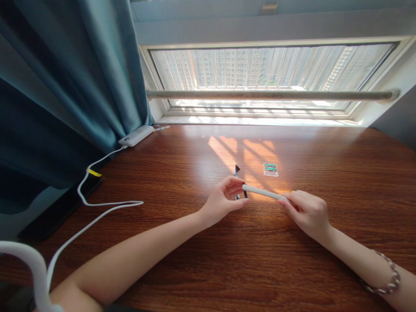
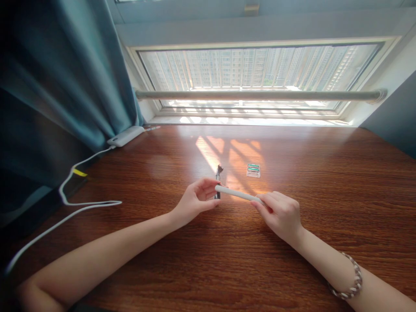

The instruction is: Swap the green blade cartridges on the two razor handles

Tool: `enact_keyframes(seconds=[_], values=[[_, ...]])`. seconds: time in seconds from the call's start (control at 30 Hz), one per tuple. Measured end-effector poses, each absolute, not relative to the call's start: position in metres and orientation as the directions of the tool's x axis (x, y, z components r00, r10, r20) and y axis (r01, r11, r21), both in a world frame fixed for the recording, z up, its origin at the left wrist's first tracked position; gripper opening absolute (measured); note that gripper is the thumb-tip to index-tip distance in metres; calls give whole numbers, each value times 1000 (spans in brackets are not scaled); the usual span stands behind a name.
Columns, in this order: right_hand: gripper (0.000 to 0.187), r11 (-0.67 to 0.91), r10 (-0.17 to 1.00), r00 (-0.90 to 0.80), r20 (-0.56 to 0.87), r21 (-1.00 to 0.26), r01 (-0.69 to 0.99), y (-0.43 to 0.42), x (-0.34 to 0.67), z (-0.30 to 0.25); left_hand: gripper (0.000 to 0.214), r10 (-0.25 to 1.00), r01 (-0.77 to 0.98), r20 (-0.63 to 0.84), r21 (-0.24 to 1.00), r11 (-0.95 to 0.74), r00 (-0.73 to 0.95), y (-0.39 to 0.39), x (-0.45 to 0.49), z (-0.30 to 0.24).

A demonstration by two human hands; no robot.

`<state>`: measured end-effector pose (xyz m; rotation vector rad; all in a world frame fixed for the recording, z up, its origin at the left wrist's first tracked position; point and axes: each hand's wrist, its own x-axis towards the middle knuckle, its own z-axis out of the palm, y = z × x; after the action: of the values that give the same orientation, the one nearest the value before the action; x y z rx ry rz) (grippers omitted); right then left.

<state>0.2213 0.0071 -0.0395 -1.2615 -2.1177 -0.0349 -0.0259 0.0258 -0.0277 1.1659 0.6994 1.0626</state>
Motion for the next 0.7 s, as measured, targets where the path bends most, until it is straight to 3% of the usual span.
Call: enact_keyframes(seconds=[0.1,0.2,0.43,0.53,0.7], values=[[24,509,782,-279,557,-314,801,7,221,-39,36,932,-284,79,959,27,355,25,-26,-28],[22,578,760,-362,540,-306,757,7,221,-38,36,929,-238,89,971,-1,360,24,-26,-27],[22,563,761,-327,561,-318,763,7,221,-39,38,907,-89,240,971,-223,345,21,-29,-26],[20,614,738,-386,554,-312,726,8,222,-39,38,895,-86,261,965,-247,362,21,-29,-25],[23,546,764,-311,565,-311,778,8,221,-38,38,909,-44,248,968,-248,335,21,-29,-24]])
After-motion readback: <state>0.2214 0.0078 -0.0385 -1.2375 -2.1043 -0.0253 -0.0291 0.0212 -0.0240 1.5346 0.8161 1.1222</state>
